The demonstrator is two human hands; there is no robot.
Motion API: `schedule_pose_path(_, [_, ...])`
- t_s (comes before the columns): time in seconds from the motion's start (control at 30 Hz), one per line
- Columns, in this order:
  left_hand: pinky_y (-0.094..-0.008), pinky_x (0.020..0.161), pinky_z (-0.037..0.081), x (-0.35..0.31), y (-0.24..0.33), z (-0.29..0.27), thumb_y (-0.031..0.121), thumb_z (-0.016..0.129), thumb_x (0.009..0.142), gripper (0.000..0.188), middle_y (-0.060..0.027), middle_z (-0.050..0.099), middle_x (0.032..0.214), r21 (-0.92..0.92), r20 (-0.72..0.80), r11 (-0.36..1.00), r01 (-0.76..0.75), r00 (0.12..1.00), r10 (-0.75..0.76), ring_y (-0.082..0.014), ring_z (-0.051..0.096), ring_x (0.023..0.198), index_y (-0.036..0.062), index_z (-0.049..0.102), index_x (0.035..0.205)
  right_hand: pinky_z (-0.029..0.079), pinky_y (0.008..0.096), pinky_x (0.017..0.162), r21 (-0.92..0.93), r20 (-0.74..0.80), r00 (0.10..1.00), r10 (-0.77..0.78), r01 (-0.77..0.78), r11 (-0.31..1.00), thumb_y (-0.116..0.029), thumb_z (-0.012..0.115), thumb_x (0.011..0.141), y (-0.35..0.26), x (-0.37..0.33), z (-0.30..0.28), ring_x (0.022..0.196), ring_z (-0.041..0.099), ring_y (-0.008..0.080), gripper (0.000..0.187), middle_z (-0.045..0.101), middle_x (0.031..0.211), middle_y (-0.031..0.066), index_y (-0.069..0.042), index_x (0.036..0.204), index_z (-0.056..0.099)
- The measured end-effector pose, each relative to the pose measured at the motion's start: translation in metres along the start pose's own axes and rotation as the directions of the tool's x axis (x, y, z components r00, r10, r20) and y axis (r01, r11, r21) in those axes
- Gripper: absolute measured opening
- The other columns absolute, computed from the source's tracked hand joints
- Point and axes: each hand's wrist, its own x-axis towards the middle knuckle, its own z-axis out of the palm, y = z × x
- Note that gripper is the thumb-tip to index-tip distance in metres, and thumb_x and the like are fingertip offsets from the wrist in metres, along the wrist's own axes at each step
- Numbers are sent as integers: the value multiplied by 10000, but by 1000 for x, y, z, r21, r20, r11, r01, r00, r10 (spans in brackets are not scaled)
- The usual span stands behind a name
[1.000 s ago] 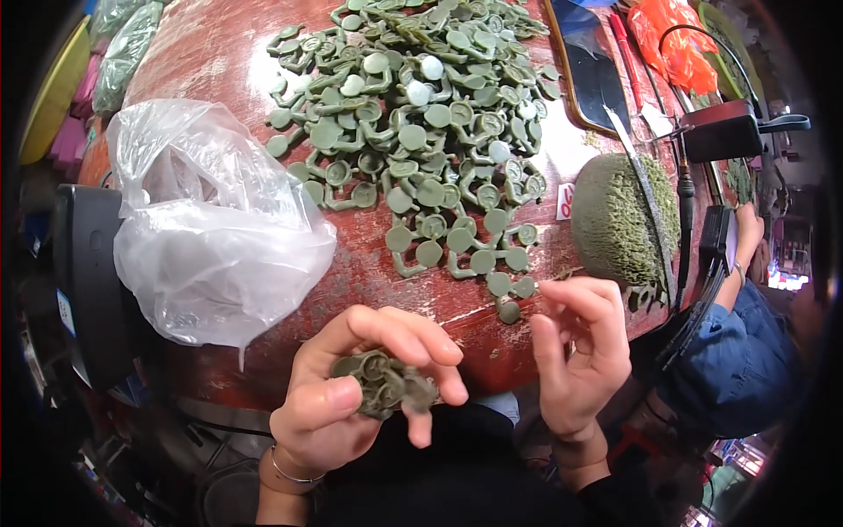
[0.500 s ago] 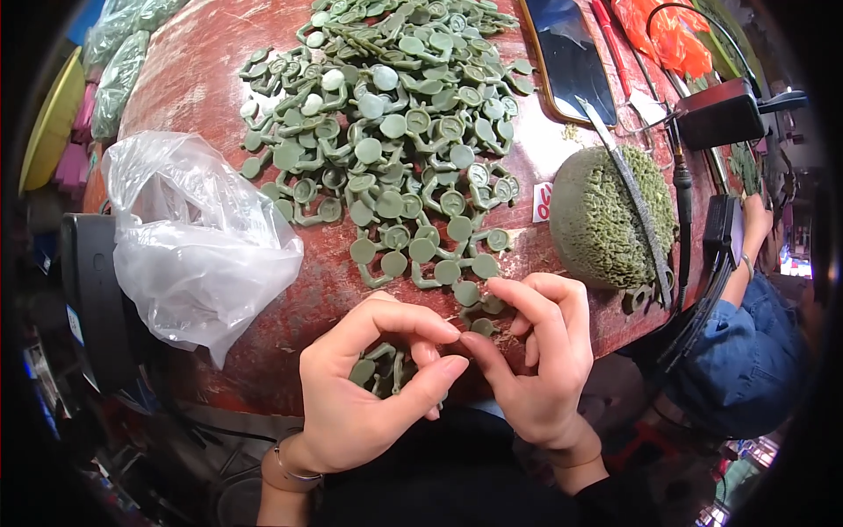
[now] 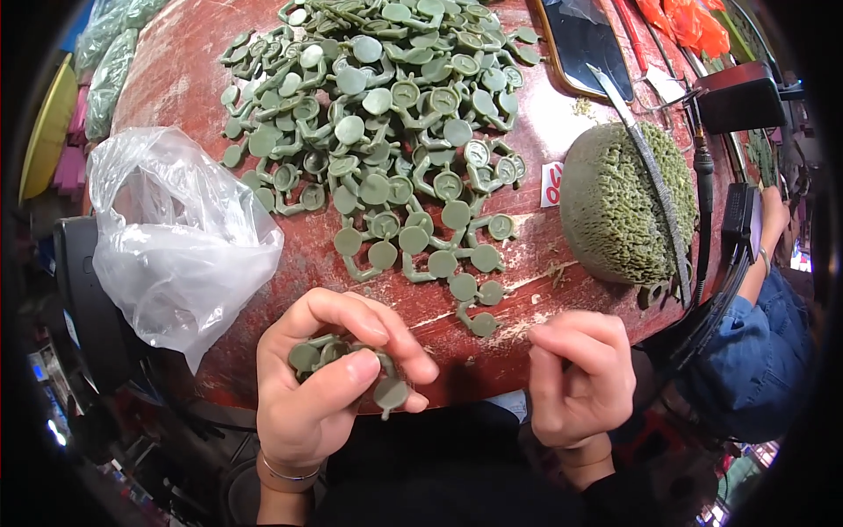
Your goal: Assembling and fusing small green plastic or wax leaf-shaped components using a heated tool and a scraper.
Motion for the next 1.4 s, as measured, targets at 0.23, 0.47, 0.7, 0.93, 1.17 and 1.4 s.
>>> schedule_pose_path(0.23, [-237, 537, 484, -2, -3, 9, -112, 614, 727, 177, -74, 553, 772, 507, 60, 853, -122, 993, 106, -111, 557, 627, -36, 580, 884, 474, 248, 522, 140, 7, 1000, 26, -27, 990, 109, 665, 677, 0, -2, -5, 568, 583, 181, 292, 622, 735, 102, 24, 950, 605])
schedule_pose_path(0.47, [-243, 558, 429, 9, -21, 30, -27, 760, 627, 335, -56, 524, 744, 937, 230, 163, -308, 899, 372, -121, 516, 620, 14, 596, 917, 489, 264, 514, 154, 32, 998, 46, -51, 987, 93, 662, 692, 2, -1, -4, 561, 599, 194, 271, 639, 750, 120, 25, 947, 604])
schedule_pose_path(0.7, [-278, 577, 448, 13, -23, 35, -32, 761, 612, 365, -65, 522, 775, 949, 251, 94, -302, 901, 354, -163, 527, 647, 18, 570, 920, 489, 264, 504, 178, 31, 999, 17, -22, 984, 91, 669, 690, 8, -2, -2, 558, 599, 198, 285, 642, 759, 131, 32, 960, 597])
schedule_pose_path(0.93, [-246, 566, 441, 13, -24, 37, -59, 746, 609, 369, -89, 531, 834, 939, 280, 88, -332, 888, 364, -127, 514, 607, 18, 566, 922, 492, 265, 504, 188, 28, 1000, 2, -7, 982, 91, 667, 692, 8, -1, -2, 563, 603, 200, 287, 644, 769, 133, 39, 963, 590])
schedule_pose_path(1.17, [-183, 441, 458, 6, -16, 20, 55, 695, 762, 282, -101, 522, 834, 429, 143, 887, -172, 982, 122, -106, 529, 610, -44, 502, 943, 489, 262, 506, 175, 12, 1000, -1, -1, 984, 98, 661, 690, 7, -2, 1, 569, 607, 199, 286, 645, 769, 131, 36, 959, 589])
schedule_pose_path(1.4, [-357, 752, 518, 5, -9, 9, 293, 484, 906, 452, -225, 477, 1084, -66, 148, 992, 107, 984, -97, -306, 536, 988, -71, 387, 1156, 483, 262, 504, 158, 61, 998, 7, -17, 987, 86, 667, 685, 1, -1, -1, 555, 600, 196, 279, 645, 751, 119, 26, 950, 603])
